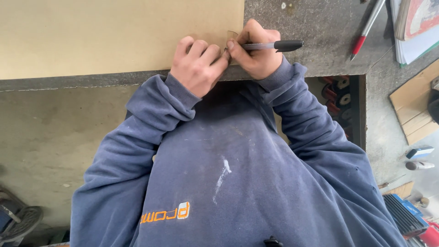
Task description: Trace a cardboard template onto a sheet of brown insulation paper using a pen.
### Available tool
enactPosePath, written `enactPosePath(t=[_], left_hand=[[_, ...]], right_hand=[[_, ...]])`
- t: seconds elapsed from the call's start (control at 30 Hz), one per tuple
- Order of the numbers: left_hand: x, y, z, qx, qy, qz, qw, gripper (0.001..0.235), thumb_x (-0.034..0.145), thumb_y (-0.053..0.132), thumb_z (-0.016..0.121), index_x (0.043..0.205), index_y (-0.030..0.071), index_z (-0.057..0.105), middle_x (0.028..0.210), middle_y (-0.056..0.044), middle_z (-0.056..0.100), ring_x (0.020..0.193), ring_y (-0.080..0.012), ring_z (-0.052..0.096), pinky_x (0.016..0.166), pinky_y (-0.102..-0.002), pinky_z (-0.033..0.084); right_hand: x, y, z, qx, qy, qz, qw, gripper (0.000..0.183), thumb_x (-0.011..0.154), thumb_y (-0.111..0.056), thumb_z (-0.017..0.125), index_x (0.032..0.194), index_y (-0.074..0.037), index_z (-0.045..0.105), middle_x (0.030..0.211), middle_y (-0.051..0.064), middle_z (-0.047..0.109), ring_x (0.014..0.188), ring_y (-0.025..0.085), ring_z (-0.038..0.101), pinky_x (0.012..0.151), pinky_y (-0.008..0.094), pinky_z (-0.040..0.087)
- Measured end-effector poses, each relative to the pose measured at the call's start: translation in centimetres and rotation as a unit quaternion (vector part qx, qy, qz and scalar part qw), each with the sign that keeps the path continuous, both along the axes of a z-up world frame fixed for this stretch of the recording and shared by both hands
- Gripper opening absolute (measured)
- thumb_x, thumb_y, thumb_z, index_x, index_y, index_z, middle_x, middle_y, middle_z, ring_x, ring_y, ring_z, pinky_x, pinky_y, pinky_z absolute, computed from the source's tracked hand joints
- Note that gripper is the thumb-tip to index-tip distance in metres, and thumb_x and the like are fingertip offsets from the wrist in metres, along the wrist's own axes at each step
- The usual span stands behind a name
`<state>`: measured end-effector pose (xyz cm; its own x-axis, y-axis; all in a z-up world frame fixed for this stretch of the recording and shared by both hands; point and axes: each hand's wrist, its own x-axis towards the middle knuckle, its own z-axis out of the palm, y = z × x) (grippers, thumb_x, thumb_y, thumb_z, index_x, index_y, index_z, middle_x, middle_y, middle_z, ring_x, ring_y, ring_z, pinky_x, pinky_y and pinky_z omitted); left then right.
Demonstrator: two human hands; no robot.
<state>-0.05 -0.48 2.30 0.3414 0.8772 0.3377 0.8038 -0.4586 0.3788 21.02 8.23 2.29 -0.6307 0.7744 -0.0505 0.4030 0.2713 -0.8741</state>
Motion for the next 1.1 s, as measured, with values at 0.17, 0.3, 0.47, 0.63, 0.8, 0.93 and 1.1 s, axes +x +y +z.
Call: enactPosePath(t=[0.17, 0.3, 0.47, 0.63, 0.8, 0.93, 1.1], left_hand=[[0.0, 0.0, -0.3, -0.002, -0.003, -0.006, 1.000, 0.018, 0.101, 0.020, 0.067, 0.115, 0.012, 0.074, 0.097, 0.000, 0.059, 0.096, -0.0191, 0.056, 0.096, -0.038, 0.041], [0.0, 0.0, -0.6, 0.008, -0.010, -0.002, 1.000, 0.019, 0.098, 0.019, 0.068, 0.115, 0.012, 0.074, 0.100, 0.000, 0.060, 0.097, -0.0196, 0.056, 0.096, -0.038, 0.041], [0.0, 0.0, -0.5, 0.014, -0.019, 0.003, 1.000, 0.019, 0.100, 0.021, 0.070, 0.118, 0.014, 0.074, 0.100, 0.000, 0.060, 0.097, -0.0202, 0.056, 0.096, -0.039, 0.041], [0.0, -0.1, -0.6, 0.008, -0.019, 0.002, 1.000, 0.021, 0.098, 0.023, 0.070, 0.116, 0.013, 0.075, 0.099, 0.000, 0.060, 0.097, -0.0202, 0.056, 0.095, -0.039, 0.041], [0.1, 0.0, -0.7, 0.017, -0.033, 0.009, 0.999, 0.016, 0.100, 0.022, 0.070, 0.114, 0.015, 0.074, 0.099, 0.001, 0.061, 0.098, -0.0197, 0.056, 0.095, -0.039, 0.041], [0.2, 0.0, -0.7, 0.017, -0.022, 0.013, 1.000, 0.009, 0.102, 0.022, 0.070, 0.108, 0.016, 0.074, 0.097, 0.001, 0.061, 0.097, -0.0193, 0.056, 0.095, -0.039, 0.041], [0.3, -0.1, -0.5, 0.026, -0.013, 0.015, 0.999, 0.009, 0.103, 0.020, 0.069, 0.107, 0.014, 0.074, 0.105, 0.000, 0.063, 0.099, -0.0189, 0.057, 0.094, -0.038, 0.041]], right_hand=[[-0.1, -0.2, 0.0, 0.020, -0.018, -0.012, 1.000, 0.028, 0.105, -0.010, 0.078, 0.090, -0.001, 0.056, 0.071, 0.008, 0.065, 0.061, 0.014, 0.065, 0.057, 0.029, 0.049], [0.0, -0.2, -0.1, 0.017, -0.006, -0.020, 1.000, 0.028, 0.106, -0.010, 0.077, 0.090, -0.001, 0.056, 0.072, 0.007, 0.066, 0.062, 0.013, 0.064, 0.058, 0.028, 0.049], [0.0, -0.3, -0.4, 0.016, -0.003, -0.026, 1.000, 0.029, 0.106, -0.011, 0.078, 0.091, -0.001, 0.056, 0.072, 0.007, 0.065, 0.062, 0.012, 0.062, 0.058, 0.028, 0.048], [-0.2, -0.2, -0.2, 0.020, -0.014, -0.030, 0.999, 0.030, 0.104, -0.011, 0.079, 0.089, -0.001, 0.055, 0.070, 0.007, 0.064, 0.060, 0.012, 0.060, 0.056, 0.029, 0.047], [-0.1, -0.5, -0.4, 0.040, -0.015, -0.037, 0.998, 0.030, 0.104, -0.012, 0.079, 0.089, -0.002, 0.056, 0.071, 0.007, 0.065, 0.062, 0.012, 0.063, 0.057, 0.028, 0.049], [-0.2, -0.7, -0.6, 0.069, -0.013, -0.075, 0.995, 0.029, 0.104, -0.012, 0.080, 0.090, -0.002, 0.056, 0.072, 0.007, 0.065, 0.062, 0.012, 0.063, 0.057, 0.028, 0.050], [0.0, -0.6, -1.0, 0.041, 0.003, -0.076, 0.996, 0.027, 0.106, -0.012, 0.078, 0.093, -0.001, 0.056, 0.074, 0.007, 0.067, 0.064, 0.011, 0.062, 0.058, 0.028, 0.051]])
